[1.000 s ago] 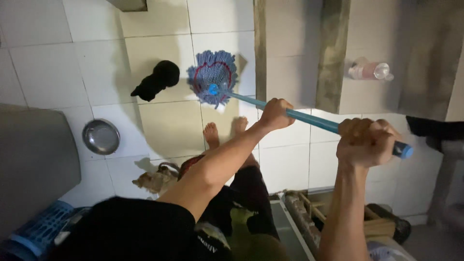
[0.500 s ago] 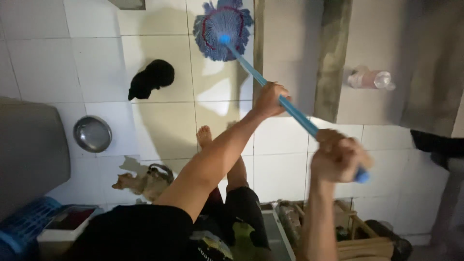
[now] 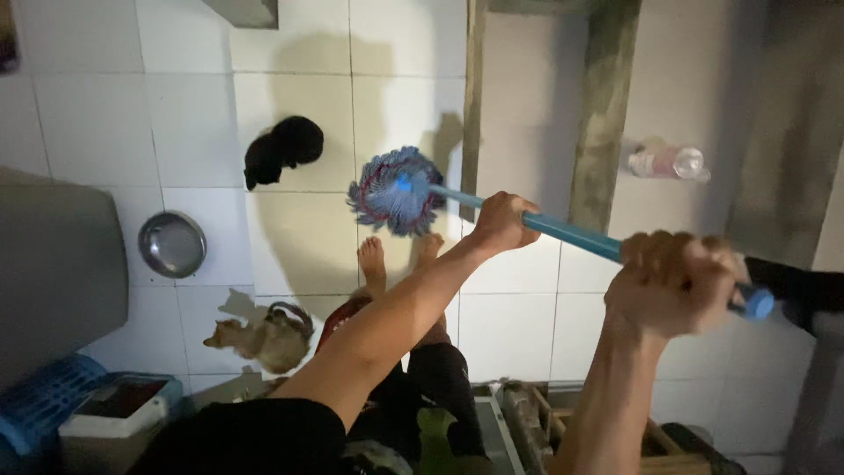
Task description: Mopping a tiled floor in a house while pets move around.
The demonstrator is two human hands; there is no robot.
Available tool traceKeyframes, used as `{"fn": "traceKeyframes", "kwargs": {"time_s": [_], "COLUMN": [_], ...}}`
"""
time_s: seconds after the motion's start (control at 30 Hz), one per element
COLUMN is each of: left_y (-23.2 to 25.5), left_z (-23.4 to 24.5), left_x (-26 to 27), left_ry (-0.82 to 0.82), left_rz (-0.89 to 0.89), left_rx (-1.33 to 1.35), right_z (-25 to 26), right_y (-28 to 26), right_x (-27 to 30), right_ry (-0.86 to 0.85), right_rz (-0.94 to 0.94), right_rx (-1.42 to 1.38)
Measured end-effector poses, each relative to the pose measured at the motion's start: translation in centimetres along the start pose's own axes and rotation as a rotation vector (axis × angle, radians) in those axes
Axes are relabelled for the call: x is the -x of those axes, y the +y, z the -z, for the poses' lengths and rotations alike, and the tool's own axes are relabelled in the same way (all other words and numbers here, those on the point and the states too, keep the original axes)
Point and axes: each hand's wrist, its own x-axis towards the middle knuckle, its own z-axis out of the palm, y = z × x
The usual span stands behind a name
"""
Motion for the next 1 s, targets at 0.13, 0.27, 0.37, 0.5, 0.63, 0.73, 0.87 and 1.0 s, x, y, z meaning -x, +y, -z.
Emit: {"fn": "traceKeyframes", "kwargs": {"time_s": [0.13, 0.27, 0.37, 0.5, 0.63, 0.73, 0.87, 1.0], "left_y": [-1.6, -5.7, -8.6, -3.9, -1.4, -1.5, 0.9, -2.9], "left_z": [2.0, 2.7, -0.2, -0.7, -3.5, -2.1, 6.2, 10.4], "left_x": [-2.7, -5.7, -8.4, -4.2, -0.3, 0.2, -0.6, -3.0], "left_ry": [0.035, 0.107, 0.109, -0.077, 0.121, 0.031, -0.214, -0.192], "left_rz": [-0.192, -0.455, -0.446, -0.125, -0.265, -0.134, 0.184, 0.084], "left_rx": [0.061, 0.027, 0.034, 0.126, -0.052, -0.075, 0.022, -0.101], "right_z": [0.9, -3.2, 4.5, 1.9, 1.7, 0.5, -1.9, -4.2], "right_y": [3.5, 4.7, 8.9, 2.2, -1.8, -0.4, 2.6, 6.4], "right_x": [2.3, 3.8, 3.3, 0.4, -0.8, -2.0, -2.5, -0.4], "right_ry": [-0.053, -0.038, -0.078, -0.115, -0.153, -0.074, -0.131, -0.182], "right_rz": [0.220, 0.384, 0.199, 0.397, 0.027, 0.006, 0.051, 0.168], "right_rx": [-0.034, 0.057, -0.017, 0.269, 0.326, 0.393, 0.113, -0.060]}}
